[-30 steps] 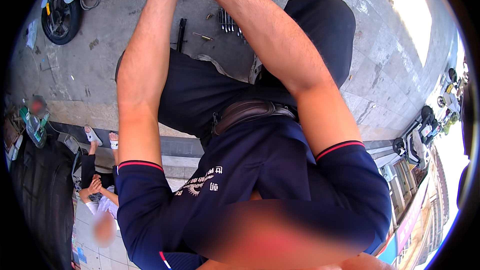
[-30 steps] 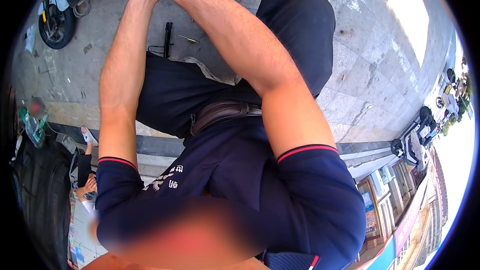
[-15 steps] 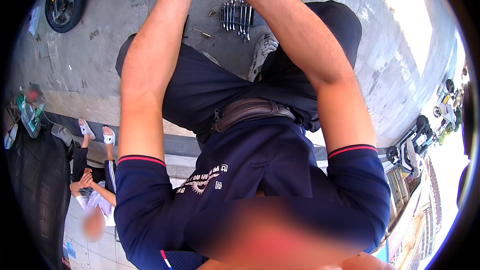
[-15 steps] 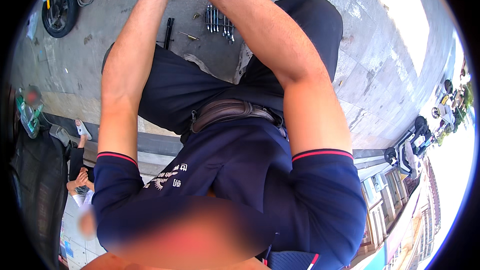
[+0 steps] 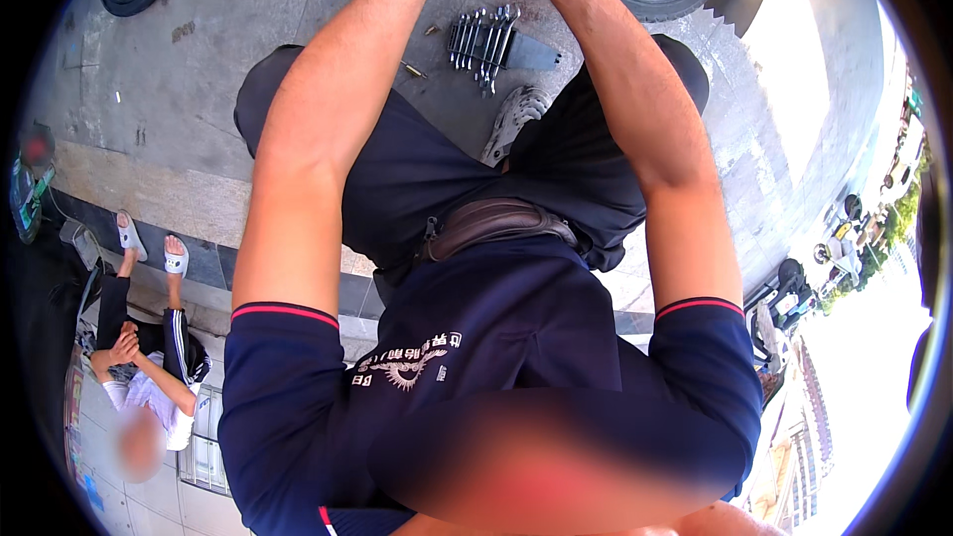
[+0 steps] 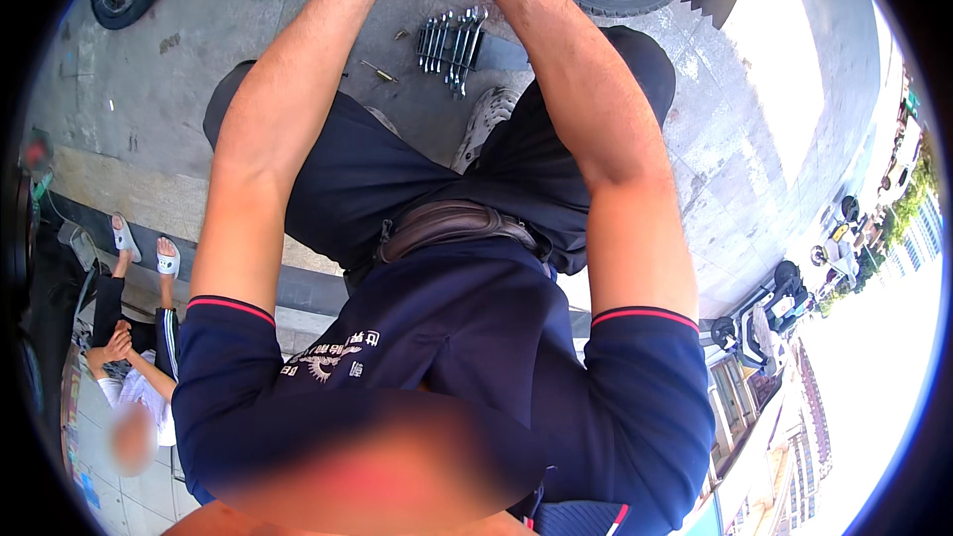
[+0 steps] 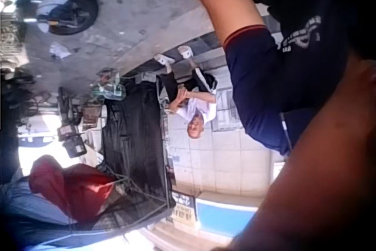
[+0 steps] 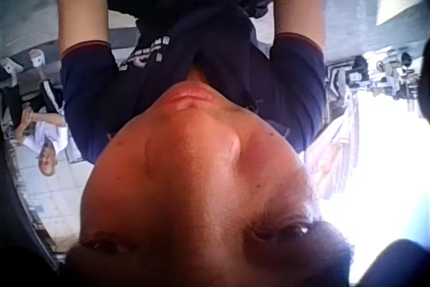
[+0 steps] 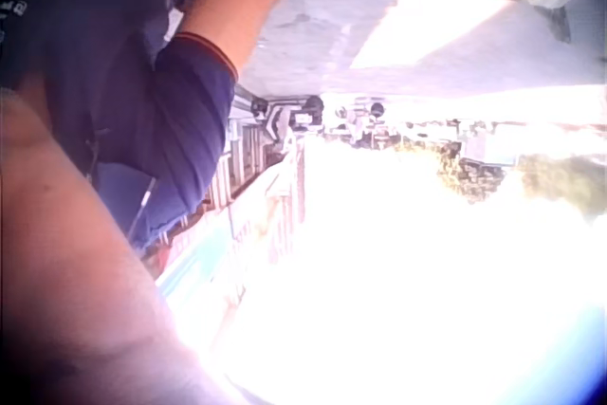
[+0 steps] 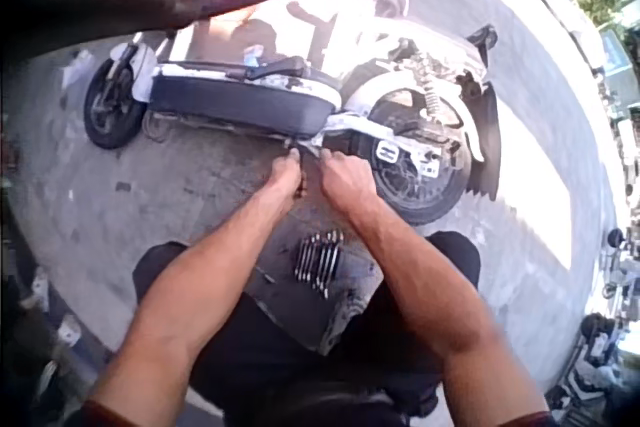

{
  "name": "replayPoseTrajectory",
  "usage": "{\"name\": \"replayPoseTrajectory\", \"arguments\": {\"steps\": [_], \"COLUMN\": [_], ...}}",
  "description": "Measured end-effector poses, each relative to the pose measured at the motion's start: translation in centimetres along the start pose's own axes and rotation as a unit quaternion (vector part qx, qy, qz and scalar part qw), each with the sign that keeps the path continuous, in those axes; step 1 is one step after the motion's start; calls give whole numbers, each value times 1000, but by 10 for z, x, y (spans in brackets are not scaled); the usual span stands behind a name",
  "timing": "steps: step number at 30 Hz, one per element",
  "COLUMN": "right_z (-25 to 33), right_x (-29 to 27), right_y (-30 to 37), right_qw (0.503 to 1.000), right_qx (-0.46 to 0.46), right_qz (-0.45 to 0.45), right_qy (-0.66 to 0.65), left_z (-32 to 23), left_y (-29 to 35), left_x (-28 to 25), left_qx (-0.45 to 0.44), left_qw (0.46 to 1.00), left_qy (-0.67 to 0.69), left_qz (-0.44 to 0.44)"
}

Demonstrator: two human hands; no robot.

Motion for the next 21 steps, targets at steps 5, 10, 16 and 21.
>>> {"name": "replayPoseTrajectory", "arguments": {"steps": [5,10,16,21], "right_z": [3,32,14,2], "right_x": [-9,-7,-5,-2], "right_y": [-3,-15,-14,-18], "right_qw": [1000,989,986,991], "right_qx": [10,137,144,108], "right_qz": [-7,35,75,62], "right_qy": [27,53,48,57], "left_z": [-6,-8,-24,-27], "left_y": [0,-7,34,33], "left_x": [9,7,18,10], "left_qx": [10,4,22,9], "left_qw": [1000,995,995,998], "left_qy": [-27,-77,-84,-65], "left_qz": [-4,-66,-52,-21]}}
Point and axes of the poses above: each hand's wrist, its own y-axis away from the middle knuckle, its own x-axis out of the palm, z = x × y, the point moved 3 cm from there along -y, towards the middle knuckle, and after that the axes turned 12 degrees about z, right-handed, at the moved point
